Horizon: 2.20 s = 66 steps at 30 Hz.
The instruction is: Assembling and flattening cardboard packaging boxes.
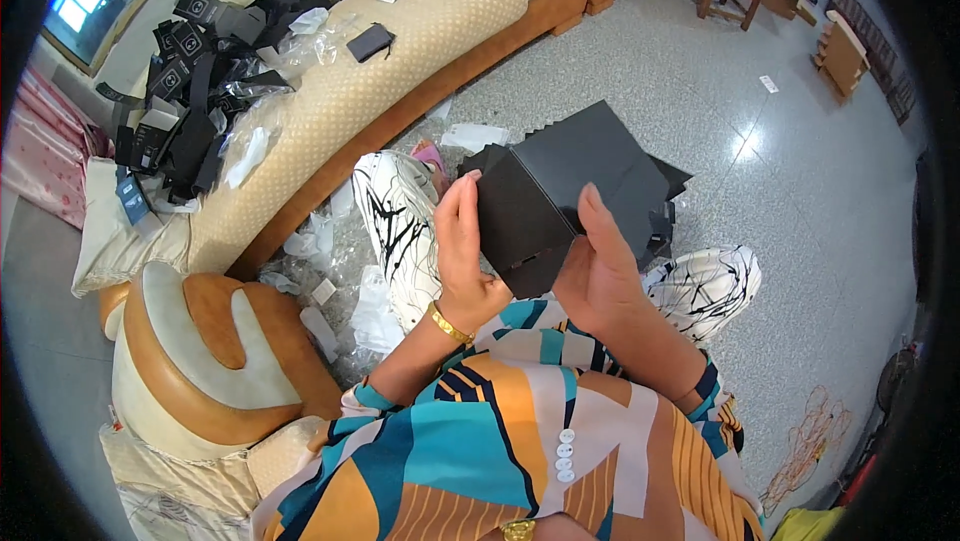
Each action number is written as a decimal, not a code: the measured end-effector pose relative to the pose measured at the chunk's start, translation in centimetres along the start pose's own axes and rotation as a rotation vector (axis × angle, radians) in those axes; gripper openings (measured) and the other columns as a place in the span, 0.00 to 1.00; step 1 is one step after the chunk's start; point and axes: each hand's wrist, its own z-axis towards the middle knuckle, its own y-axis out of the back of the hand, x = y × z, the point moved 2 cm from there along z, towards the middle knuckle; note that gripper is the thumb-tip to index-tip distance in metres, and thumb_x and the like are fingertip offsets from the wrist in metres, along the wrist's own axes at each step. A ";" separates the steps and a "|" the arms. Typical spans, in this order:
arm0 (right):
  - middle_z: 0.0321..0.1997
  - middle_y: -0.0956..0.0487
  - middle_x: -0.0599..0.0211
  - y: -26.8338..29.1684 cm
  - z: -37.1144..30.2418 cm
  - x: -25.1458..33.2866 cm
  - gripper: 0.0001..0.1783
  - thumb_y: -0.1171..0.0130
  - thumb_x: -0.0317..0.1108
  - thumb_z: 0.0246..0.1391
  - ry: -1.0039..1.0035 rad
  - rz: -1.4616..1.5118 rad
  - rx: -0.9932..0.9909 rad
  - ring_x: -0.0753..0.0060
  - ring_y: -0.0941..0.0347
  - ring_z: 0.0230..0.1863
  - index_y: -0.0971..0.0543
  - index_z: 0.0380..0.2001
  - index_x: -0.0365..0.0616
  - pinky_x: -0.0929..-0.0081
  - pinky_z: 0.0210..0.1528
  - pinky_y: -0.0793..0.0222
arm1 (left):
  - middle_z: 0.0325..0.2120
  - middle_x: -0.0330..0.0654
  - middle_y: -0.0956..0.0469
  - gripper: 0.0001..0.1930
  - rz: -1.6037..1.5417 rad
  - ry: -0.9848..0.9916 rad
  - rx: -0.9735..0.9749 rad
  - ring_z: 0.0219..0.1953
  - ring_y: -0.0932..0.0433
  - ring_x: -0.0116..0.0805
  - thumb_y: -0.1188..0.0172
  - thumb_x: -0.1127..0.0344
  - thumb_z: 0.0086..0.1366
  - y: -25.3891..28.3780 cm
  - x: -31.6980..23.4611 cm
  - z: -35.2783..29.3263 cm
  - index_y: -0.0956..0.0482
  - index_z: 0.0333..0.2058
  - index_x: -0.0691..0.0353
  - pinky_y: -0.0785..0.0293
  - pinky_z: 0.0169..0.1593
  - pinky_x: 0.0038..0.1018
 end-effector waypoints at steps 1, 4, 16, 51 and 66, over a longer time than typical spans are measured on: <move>0.52 0.29 0.68 -0.1 0.1 0.1 0.21 0.53 0.46 0.58 -0.039 0.036 -0.035 0.71 0.34 0.53 0.32 0.50 0.47 0.66 0.56 0.41 | 0.52 0.59 0.38 0.44 0.012 -0.008 0.007 0.53 0.37 0.53 0.33 0.66 0.42 0.0 0.0 0.0 0.46 0.57 0.73 0.40 0.55 0.38; 0.50 0.28 0.67 -0.1 0.2 -0.3 0.19 0.53 0.43 0.58 -0.078 0.093 -0.073 0.73 0.33 0.51 0.31 0.48 0.44 0.69 0.55 0.40 | 0.53 0.61 0.41 0.44 0.024 -0.029 0.013 0.55 0.38 0.55 0.34 0.68 0.42 0.1 0.4 0.0 0.46 0.57 0.73 0.42 0.56 0.39; 0.50 0.30 0.61 0.7 -0.7 -1.1 0.21 0.52 0.29 0.58 0.314 -0.757 0.001 0.71 0.33 0.48 0.36 0.55 0.40 0.76 0.53 0.41 | 0.63 0.52 0.57 0.54 -0.952 0.645 0.369 0.63 0.50 0.46 0.35 0.50 0.48 0.3 -0.2 -0.4 0.65 0.64 0.57 0.46 0.59 0.38; 0.44 0.27 0.63 2.3 0.2 -3.1 0.19 0.51 0.40 0.59 0.206 -0.464 -0.327 0.73 0.32 0.43 0.28 0.45 0.35 0.75 0.47 0.36 | 0.56 0.47 0.43 0.45 -1.181 1.010 0.328 0.55 0.38 0.36 0.43 0.71 0.49 0.0 -0.1 0.3 0.59 0.63 0.62 0.38 0.53 0.27; 0.43 0.28 0.50 6.7 -0.3 -6.4 0.17 0.50 0.37 0.56 0.593 -1.158 -0.076 0.55 0.32 0.44 0.29 0.42 0.33 0.64 0.48 0.39 | 0.58 0.46 0.44 0.41 -1.203 0.674 0.341 0.59 0.41 0.37 0.51 0.85 0.48 -1.7 3.4 -3.7 0.55 0.62 0.58 0.41 0.58 0.32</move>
